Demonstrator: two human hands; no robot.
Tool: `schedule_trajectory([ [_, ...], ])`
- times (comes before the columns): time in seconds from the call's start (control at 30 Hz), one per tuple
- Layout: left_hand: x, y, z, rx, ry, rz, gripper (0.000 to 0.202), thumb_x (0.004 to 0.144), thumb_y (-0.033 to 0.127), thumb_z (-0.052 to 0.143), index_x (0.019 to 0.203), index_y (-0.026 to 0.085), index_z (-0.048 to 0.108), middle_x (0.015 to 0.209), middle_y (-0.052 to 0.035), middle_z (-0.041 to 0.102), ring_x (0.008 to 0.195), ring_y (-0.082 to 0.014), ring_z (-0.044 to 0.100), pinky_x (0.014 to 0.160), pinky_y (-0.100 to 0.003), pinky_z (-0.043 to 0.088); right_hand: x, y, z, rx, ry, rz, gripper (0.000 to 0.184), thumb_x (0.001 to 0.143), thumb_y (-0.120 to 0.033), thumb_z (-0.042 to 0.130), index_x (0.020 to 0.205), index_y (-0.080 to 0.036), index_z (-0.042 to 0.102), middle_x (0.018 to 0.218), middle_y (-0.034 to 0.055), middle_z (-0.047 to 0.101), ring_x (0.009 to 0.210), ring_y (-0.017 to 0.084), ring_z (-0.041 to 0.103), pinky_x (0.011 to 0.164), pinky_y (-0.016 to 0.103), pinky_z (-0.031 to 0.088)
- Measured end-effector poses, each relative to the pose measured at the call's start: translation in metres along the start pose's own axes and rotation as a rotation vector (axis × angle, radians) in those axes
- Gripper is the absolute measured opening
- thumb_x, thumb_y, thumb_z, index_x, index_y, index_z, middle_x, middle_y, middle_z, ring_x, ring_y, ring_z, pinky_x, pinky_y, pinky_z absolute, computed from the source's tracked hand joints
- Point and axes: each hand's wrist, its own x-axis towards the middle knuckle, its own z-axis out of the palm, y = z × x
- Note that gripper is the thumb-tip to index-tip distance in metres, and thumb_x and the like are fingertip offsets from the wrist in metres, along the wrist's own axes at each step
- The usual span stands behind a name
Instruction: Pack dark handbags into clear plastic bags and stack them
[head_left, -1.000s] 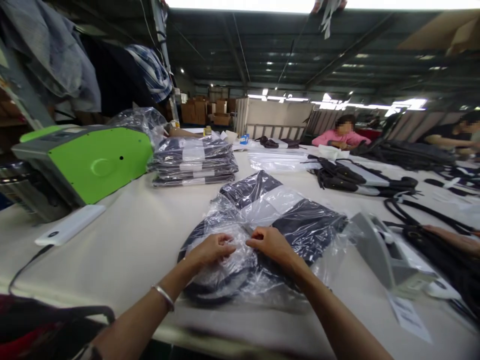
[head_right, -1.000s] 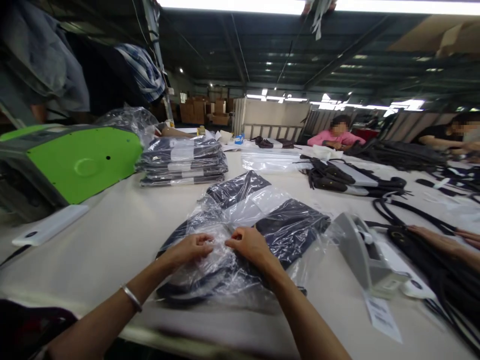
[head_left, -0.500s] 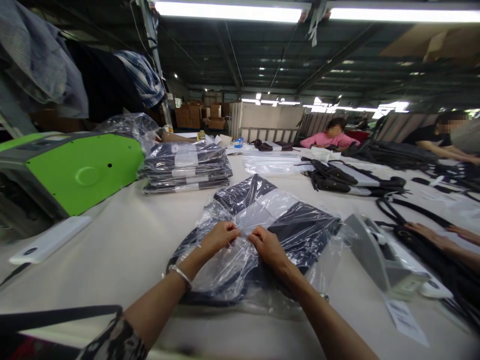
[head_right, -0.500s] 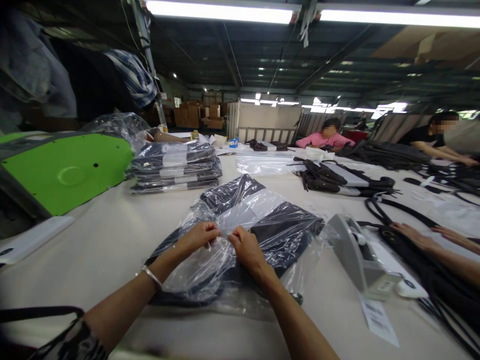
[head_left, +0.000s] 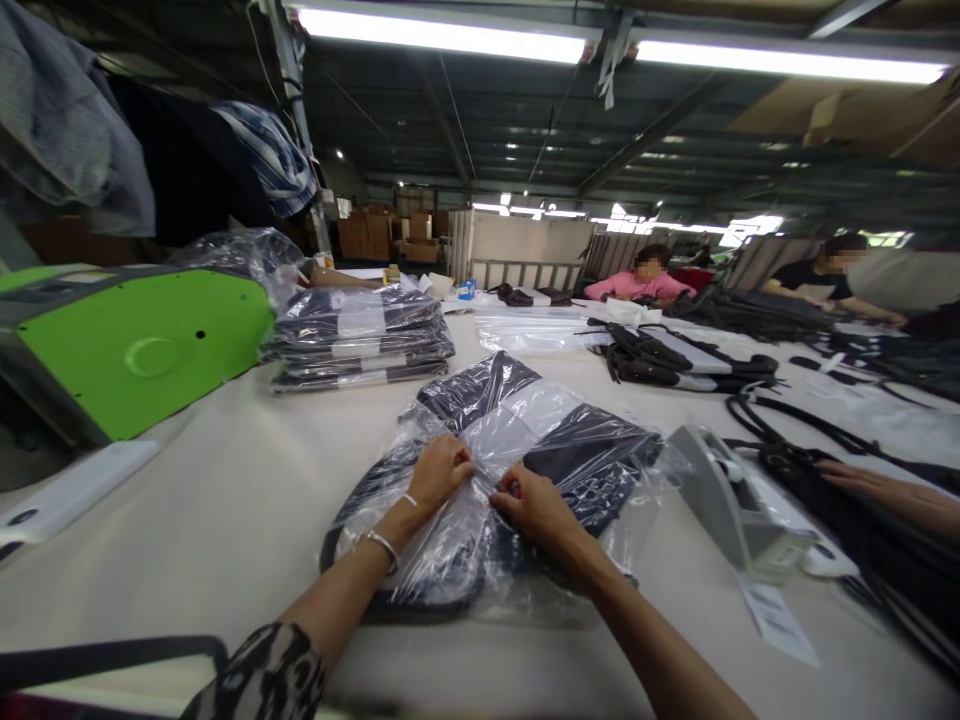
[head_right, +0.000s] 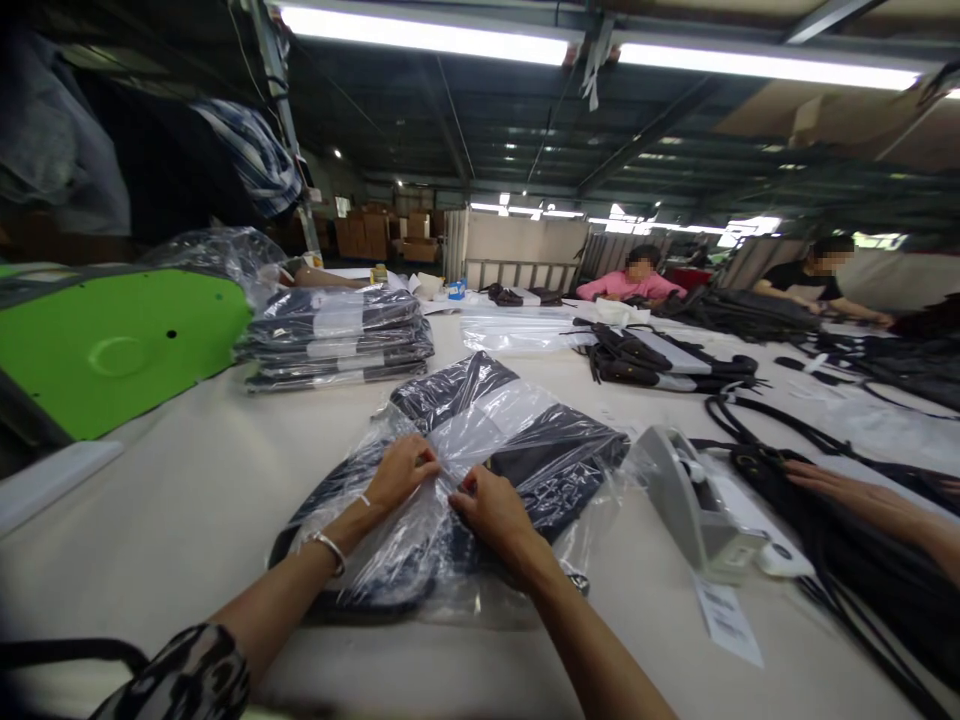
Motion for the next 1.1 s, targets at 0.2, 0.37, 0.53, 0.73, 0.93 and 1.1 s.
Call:
schedule_trajectory([
  [0.2, 0.003, -0.012, -0.001, -0.068, 0.085, 0.032, 0.005, 0.081, 0.023, 0.065, 0.080, 0.019, 0.067, 0.111, -0.0087, 0.067, 0.111, -0.0235, 0.057, 0.101, -0.039, 0.040, -0.025, 0.000, -0.017, -0.077, -0.022, -0.024, 0.011, 0.080, -0.020, 0.057, 0.091, -0.021, 0.058, 0.072, 0.0006, 0.066, 0.067, 0.016, 0.058, 0.061, 0.024, 0.029],
  [0.37, 0.015, -0.004, 0.001, -0.004, 0.038, 0.088, 0.003, 0.080, 0.023, 0.066, 0.082, 0.021, 0.068, 0.119, -0.0054, 0.068, 0.128, -0.0266, 0.048, 0.112, -0.043, 0.028, -0.043, 0.005, -0.024, -0.271, -0.003, 0.066, 0.014, 0.088, -0.024, 0.055, 0.101, -0.020, 0.058, 0.085, 0.0066, 0.071, 0.081, 0.022, 0.065, 0.065, 0.027, 0.031],
  [0.53, 0.027, -0.007, 0.009, 0.025, -0.022, 0.013, 0.008, 0.077, 0.027, 0.067, 0.077, 0.019, 0.068, 0.100, -0.0041, 0.071, 0.100, -0.0207, 0.061, 0.100, -0.037, 0.037, -0.059, 0.011, -0.026, -0.442, -0.047, 0.136, 0.021, 0.088, -0.024, 0.057, 0.108, -0.021, 0.056, 0.096, 0.0102, 0.074, 0.090, 0.029, 0.069, 0.062, 0.029, 0.030],
  [0.73, 0.035, -0.004, 0.002, 0.056, -0.103, -0.026, 0.014, 0.071, 0.031, 0.068, 0.075, 0.018, 0.069, 0.091, -0.0029, 0.071, 0.091, -0.0206, 0.062, 0.088, -0.033, 0.041, -0.090, 0.021, -0.039, -0.406, 0.008, 0.164, 0.027, 0.083, -0.021, 0.061, 0.110, -0.023, 0.056, 0.101, 0.0077, 0.074, 0.091, 0.025, 0.069, 0.064, 0.028, 0.034],
  [0.93, 0.049, -0.021, 0.006, 0.067, -0.151, 0.041, 0.022, 0.071, 0.041, 0.061, 0.070, 0.020, 0.067, 0.094, -0.0060, 0.072, 0.093, -0.0265, 0.064, 0.084, -0.035, 0.043, -0.129, 0.098, -0.126, -0.197, 0.356, 0.252, 0.018, 0.084, -0.030, 0.058, 0.098, -0.021, 0.065, 0.081, 0.0035, 0.072, 0.077, 0.020, 0.065, 0.070, 0.029, 0.041],
  [1.1, 0.054, -0.031, 0.010, -0.011, -0.161, 0.030, 0.026, 0.064, 0.047, 0.063, 0.067, 0.022, 0.065, 0.100, -0.0057, 0.074, 0.099, -0.0296, 0.065, 0.088, -0.035, 0.045, -0.134, 0.183, -0.215, -0.017, 0.692, 0.538, 0.023, 0.081, -0.033, 0.060, 0.089, -0.014, 0.069, 0.093, 0.0115, 0.071, 0.091, 0.024, 0.063, 0.079, 0.032, 0.043],
])
